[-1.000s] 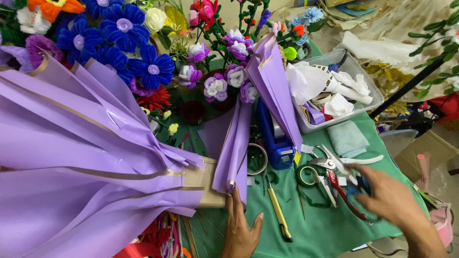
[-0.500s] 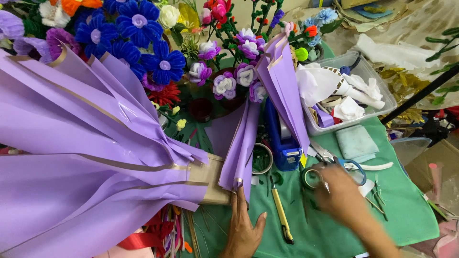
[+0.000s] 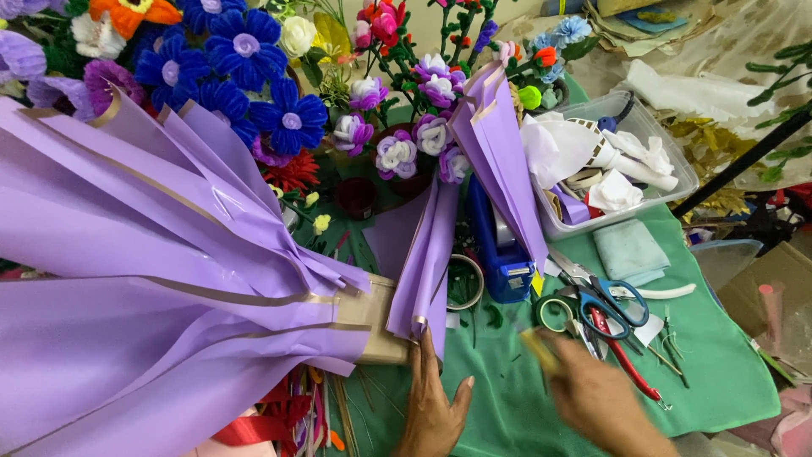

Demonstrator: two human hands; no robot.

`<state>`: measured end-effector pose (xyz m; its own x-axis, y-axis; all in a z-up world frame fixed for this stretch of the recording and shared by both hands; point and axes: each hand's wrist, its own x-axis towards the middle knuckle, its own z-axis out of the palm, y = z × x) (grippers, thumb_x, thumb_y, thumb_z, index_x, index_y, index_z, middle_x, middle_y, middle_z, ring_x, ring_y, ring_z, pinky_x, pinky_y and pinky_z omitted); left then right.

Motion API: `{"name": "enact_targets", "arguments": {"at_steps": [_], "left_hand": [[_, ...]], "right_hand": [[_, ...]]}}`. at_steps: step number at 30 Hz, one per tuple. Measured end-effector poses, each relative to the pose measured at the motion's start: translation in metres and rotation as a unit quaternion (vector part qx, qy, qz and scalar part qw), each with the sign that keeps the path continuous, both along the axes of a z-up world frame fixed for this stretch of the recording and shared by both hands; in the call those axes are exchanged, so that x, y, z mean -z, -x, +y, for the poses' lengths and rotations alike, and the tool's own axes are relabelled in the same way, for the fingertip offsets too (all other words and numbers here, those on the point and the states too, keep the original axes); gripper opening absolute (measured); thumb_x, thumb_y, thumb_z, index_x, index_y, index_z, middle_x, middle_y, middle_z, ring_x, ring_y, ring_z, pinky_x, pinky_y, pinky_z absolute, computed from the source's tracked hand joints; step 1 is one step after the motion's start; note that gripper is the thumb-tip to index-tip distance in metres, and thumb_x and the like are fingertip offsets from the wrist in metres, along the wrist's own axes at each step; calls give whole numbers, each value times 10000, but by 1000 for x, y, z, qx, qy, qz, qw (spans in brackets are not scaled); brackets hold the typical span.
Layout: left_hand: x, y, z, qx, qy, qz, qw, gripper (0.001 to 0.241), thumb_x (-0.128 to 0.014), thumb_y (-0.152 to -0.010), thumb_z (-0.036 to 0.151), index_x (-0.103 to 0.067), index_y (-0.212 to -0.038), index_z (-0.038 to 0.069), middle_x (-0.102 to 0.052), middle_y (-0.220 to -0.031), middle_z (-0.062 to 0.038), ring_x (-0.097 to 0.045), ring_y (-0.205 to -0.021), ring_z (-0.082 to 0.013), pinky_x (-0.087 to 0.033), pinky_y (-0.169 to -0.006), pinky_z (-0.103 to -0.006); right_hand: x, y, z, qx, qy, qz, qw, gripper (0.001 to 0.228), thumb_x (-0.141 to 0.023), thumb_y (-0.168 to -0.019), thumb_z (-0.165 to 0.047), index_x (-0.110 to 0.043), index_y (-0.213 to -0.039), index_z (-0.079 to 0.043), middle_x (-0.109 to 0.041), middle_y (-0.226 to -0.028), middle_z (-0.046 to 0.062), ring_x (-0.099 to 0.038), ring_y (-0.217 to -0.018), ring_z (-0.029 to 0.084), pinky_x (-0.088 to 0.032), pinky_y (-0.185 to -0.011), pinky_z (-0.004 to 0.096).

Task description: The person wraps a bouquet of artificial flowers in purple paper, securing the edges and base with double-sided tape and clear tape, using scissors to cut the adhesive.

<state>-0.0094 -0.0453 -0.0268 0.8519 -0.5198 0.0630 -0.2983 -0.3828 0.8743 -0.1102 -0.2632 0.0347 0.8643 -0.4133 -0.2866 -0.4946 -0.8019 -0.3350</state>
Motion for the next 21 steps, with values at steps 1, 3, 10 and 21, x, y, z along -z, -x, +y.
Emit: {"name": "enact_targets", "arguments": {"at_steps": [1, 3, 10, 21], "left_hand": [[6, 0, 0, 1, 3, -7, 1000, 972, -703, -945, 269, -35, -1626, 80, -103, -1705, -205, -182, -1563, -388, -323, -1205, -457], [10, 1, 0, 1, 7, -15, 1000, 951, -689, -957, 289, -53, -1624, 56, -123, -1695, -224, -192, -1558, -390, -308, -1207, -454], [4, 2, -2, -8, -3, 3, 1000, 989, -730, -923, 259, -54, -1625, 93, -118, -1704, -188, -206, -1560, -366, -346, -1196, -441], [27, 1, -5, -21, 28, -59, 998, 1021, -796, -855, 218, -127, -1599, 7, -179, -1645, -299, -254, -1518, -450, -346, -1185, -431]], "right_hand": [[-14, 0, -11, 51, 21, 39, 998, 619, -542, -901, -250, -348, -1458, -438, -683, -1303, -20, -769, -683, 233, -675, -584, 385], [-30, -4, -33, 103, 42, 75, 991, 661, -561, -923, -279, -299, -1506, -450, -693, -1274, 39, -787, -741, 289, -677, -652, 427], [-25, -52, -69, 81, 135, -25, 987, 469, -408, -970, -221, -478, -1433, -239, -646, -1179, 104, -704, -945, 390, -559, -756, 548], [50, -100, 26, -187, 286, -231, 911, 65, -540, -920, -252, -590, -938, -214, -570, -777, 19, -673, -670, 275, -498, -455, 460]]}}
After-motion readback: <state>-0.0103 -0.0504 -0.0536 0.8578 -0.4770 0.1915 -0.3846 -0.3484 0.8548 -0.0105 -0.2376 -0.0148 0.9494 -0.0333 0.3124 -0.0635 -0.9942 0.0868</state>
